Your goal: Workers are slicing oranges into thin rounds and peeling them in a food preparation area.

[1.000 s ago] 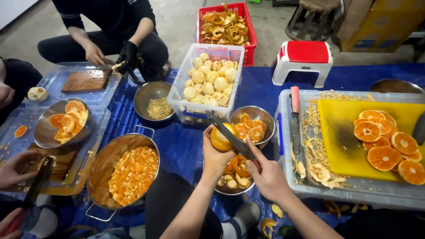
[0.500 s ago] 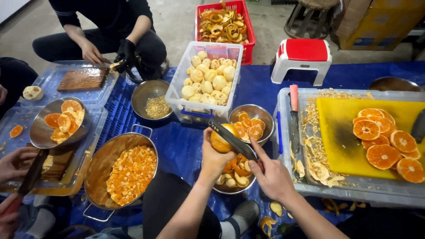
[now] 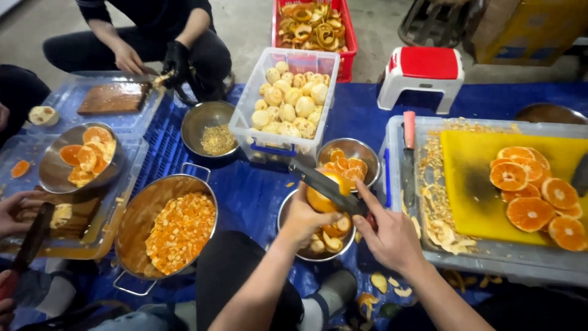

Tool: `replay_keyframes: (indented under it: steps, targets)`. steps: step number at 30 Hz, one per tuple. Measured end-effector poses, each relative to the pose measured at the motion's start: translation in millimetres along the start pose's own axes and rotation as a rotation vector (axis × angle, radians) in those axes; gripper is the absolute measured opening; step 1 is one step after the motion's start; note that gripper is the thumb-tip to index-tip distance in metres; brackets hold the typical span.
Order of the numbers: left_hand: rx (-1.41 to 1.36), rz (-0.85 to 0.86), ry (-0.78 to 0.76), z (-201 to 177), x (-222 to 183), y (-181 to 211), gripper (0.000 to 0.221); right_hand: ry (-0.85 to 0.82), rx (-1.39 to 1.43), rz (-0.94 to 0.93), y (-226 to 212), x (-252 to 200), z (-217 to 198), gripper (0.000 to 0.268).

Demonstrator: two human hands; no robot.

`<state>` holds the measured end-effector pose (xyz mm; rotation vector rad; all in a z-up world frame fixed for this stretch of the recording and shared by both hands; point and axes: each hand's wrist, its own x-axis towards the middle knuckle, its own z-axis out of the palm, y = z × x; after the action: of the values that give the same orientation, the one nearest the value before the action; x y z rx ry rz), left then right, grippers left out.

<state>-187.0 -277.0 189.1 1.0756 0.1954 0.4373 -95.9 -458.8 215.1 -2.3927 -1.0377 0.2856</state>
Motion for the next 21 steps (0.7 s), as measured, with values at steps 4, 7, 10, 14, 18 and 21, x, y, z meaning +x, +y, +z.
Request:
replay_keyframes:
  steps: [4,7,10,14,18,21]
  targets:
    - [-0.122,-0.021,-0.06,-10,5,2,0.088,-0.098,-0.026,0.058,16,2,-11,0.078]
    - [-0.02,-0.262,0.086,5,-2,4,0.091,-0.139,-0.063,0.06,-1,8,-16,0.078]
    - [-0.056,-0.043,0.034,-13,5,-25,0.089,-0.081,0.133,-0.064,3,4,-22,0.071]
    - [-0.032,-0.119,-0.019,-29,5,-40,0.082,-0.123,0.153,-0.118,15,9,-23,0.072]
    - [-0.086,-0.123,-0.04,-23,-2,-42,0.091,-0.1,0.284,-0.183,9,5,-19,0.067]
    - [-0.12,-0.113,0.012,-10,0,-32,0.098,-0.04,0.27,-0.165,5,6,-17,0.066]
